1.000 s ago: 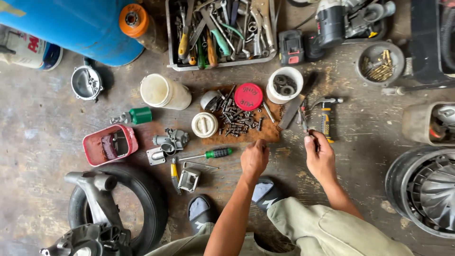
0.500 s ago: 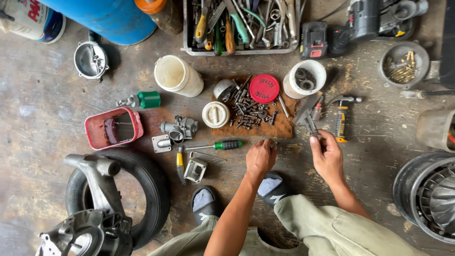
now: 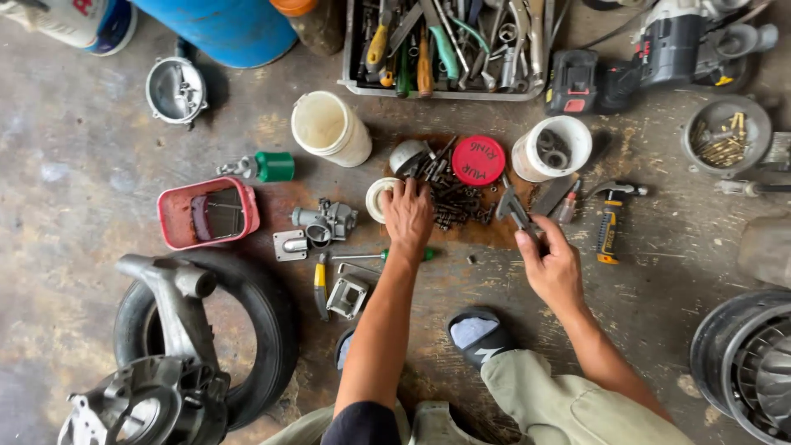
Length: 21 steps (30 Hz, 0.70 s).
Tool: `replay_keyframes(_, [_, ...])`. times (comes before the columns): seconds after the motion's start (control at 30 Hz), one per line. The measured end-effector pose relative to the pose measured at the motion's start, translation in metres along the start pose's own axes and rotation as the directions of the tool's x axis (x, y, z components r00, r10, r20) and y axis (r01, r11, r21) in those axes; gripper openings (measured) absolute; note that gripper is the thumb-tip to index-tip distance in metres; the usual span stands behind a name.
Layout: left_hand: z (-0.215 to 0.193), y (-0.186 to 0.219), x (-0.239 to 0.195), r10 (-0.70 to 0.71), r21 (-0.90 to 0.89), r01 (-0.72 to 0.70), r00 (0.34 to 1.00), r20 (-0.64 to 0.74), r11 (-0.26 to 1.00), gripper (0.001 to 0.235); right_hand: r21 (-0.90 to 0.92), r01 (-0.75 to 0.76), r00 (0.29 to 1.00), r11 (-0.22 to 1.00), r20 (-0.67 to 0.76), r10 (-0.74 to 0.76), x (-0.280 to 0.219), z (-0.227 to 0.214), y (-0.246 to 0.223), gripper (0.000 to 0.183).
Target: Disassembling a motorcycle carburetor and measuring internal components using a vernier caliper
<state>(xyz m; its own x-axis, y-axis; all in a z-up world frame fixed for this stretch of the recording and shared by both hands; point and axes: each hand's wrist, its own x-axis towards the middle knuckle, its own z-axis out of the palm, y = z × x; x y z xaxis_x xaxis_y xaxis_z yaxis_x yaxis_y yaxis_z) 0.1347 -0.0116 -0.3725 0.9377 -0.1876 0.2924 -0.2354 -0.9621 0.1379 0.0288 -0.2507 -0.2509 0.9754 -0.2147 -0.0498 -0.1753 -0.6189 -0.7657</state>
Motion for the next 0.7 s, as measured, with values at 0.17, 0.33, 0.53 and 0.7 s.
replay_keyframes(0.17, [-0.003,0.002,0.017,-0.008,0.067,-0.01,0.965,0.263,0.998,0.01,-0.06,0.083,0.997,0.995,0.001,-0.083,0.01,-0.014,-0.009,0.035])
replay_keyframes(0.33, [-0.051,0.003,0.017,-0.044,0.033,0.034,0.923,0.383,0.999,0.014,-0.078,0.214,0.976,0.974,-0.008,-0.215,0.015,-0.024,-0.012,0.034])
replay_keyframes(0.53, [-0.138,0.013,0.015,-0.19,-0.674,0.251,0.968,0.165,0.695,0.014,-0.167,0.284,0.955,0.944,-0.039,-0.295,0.023,-0.058,-0.036,0.035])
replay_keyframes(0.7, [-0.24,0.035,0.02,-0.151,-0.888,0.232,0.971,0.186,0.398,0.016,-0.241,0.393,0.902,0.887,-0.088,-0.424,0.015,-0.102,-0.093,0.04])
